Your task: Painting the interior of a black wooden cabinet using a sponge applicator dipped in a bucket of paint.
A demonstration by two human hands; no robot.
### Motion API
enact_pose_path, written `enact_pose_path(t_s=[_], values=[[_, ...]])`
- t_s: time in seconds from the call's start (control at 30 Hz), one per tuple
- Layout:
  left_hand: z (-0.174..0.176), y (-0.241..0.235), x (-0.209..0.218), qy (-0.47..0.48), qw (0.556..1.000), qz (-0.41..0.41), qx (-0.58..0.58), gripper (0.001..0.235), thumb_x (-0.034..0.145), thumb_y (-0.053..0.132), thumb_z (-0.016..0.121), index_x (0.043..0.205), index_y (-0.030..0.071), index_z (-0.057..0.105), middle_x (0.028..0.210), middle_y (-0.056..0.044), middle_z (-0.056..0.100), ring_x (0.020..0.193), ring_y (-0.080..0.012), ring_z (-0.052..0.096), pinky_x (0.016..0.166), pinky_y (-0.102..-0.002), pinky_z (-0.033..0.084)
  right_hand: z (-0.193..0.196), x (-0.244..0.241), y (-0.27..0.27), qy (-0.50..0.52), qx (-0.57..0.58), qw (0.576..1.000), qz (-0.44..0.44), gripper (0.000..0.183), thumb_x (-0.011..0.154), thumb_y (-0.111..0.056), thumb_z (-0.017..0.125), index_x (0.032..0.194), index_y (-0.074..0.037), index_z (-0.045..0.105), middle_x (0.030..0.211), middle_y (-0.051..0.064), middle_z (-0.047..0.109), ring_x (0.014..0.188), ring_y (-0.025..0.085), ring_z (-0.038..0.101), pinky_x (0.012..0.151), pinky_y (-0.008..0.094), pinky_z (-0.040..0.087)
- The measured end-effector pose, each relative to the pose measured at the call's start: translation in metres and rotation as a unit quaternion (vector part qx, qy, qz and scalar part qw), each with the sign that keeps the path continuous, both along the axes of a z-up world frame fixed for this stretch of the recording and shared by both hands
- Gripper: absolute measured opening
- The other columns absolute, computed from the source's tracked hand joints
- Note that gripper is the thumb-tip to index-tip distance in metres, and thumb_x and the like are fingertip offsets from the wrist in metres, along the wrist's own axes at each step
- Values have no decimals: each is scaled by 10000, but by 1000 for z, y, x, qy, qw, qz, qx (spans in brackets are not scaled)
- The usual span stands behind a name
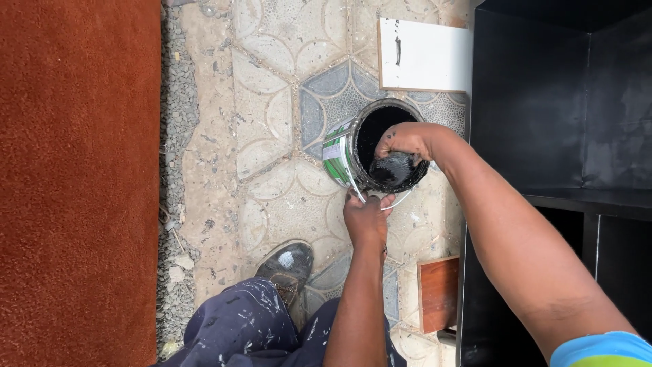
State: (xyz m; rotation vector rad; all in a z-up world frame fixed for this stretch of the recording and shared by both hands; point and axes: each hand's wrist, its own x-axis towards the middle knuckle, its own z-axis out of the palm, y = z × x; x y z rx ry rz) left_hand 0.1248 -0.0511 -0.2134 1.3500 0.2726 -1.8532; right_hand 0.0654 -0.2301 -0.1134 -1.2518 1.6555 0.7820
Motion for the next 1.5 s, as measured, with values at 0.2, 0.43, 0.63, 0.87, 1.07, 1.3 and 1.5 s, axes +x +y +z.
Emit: enact_pose_path(t_s=[0.2, 0.43, 0.63, 0.87, 1.07, 1.3, 1.5], values=[[27, 2, 11, 17, 1000, 14, 18, 657, 977, -8, 421, 1608, 32, 244, 1307, -158, 445, 939, -366, 776, 927, -464, 607, 25, 19, 14, -25, -26, 998, -60, 335, 830, -161, 659, 1086, 27, 764, 1146, 256, 706, 1051, 356, 681, 776, 479, 579], [81, 9, 32, -27, 996, 53, 60, 566, 989, 53, 454, 1537, -1, 322, 1290, -180, 494, 944, -347, 779, 940, -473, 605, 4, -67, 57, -267, -54, 918, -288, 302, 798, 20, 585, 1062, 70, 725, 905, 199, 679, 770, 298, 618, 552, 402, 513], [53, 44, -34, -15, 996, 36, 85, 445, 979, 181, 581, 1398, 62, 494, 1238, -110, 550, 1039, -301, 749, 1034, -555, 511, 70, -98, 194, -251, -242, 779, -522, 570, 834, -55, 565, 1402, -24, 596, 1008, 191, 688, 741, 264, 636, 447, 326, 388], [139, 68, -58, 138, 985, -81, 58, 252, 922, 177, 512, 1121, 66, 619, 982, -172, 731, 837, -337, 753, 922, -432, 551, 192, -125, 352, -290, -369, 702, -536, 383, 764, 15, 616, 1126, 92, 717, 807, 163, 710, 643, 245, 621, 539, 354, 444], [217, 62, -72, 185, 931, -263, -174, 283, 1003, 134, 495, 1108, -10, 715, 942, -201, 788, 637, -222, 718, 568, -233, 506, 236, -208, 470, -243, -485, 600, -588, 393, 920, -198, 606, 1147, 113, 683, 856, 232, 708, 679, 306, 654, 610, 324, 506], [232, 82, -109, 228, 882, -359, -204, 399, 997, 241, 515, 1216, -76, 622, 789, -248, 758, 496, -235, 680, 429, -221, 437, 236, -249, 496, -61, -502, 516, -691, 334, 927, -213, 639, 1261, -210, 625, 1092, -6, 684, 987, 167, 656, 809, 388, 531], [214, 77, -126, 202, 884, -345, -242, 399, 1004, 235, 587, 735, -44, 681, 576, -240, 695, 374, -218, 653, 332, -227, 461, 158, -314, 501, 8, -557, 604, -570, 264, 890, -55, 743, 1142, -22, 674, 843, 29, 619, 720, 106, 616, 581, 225, 472]])
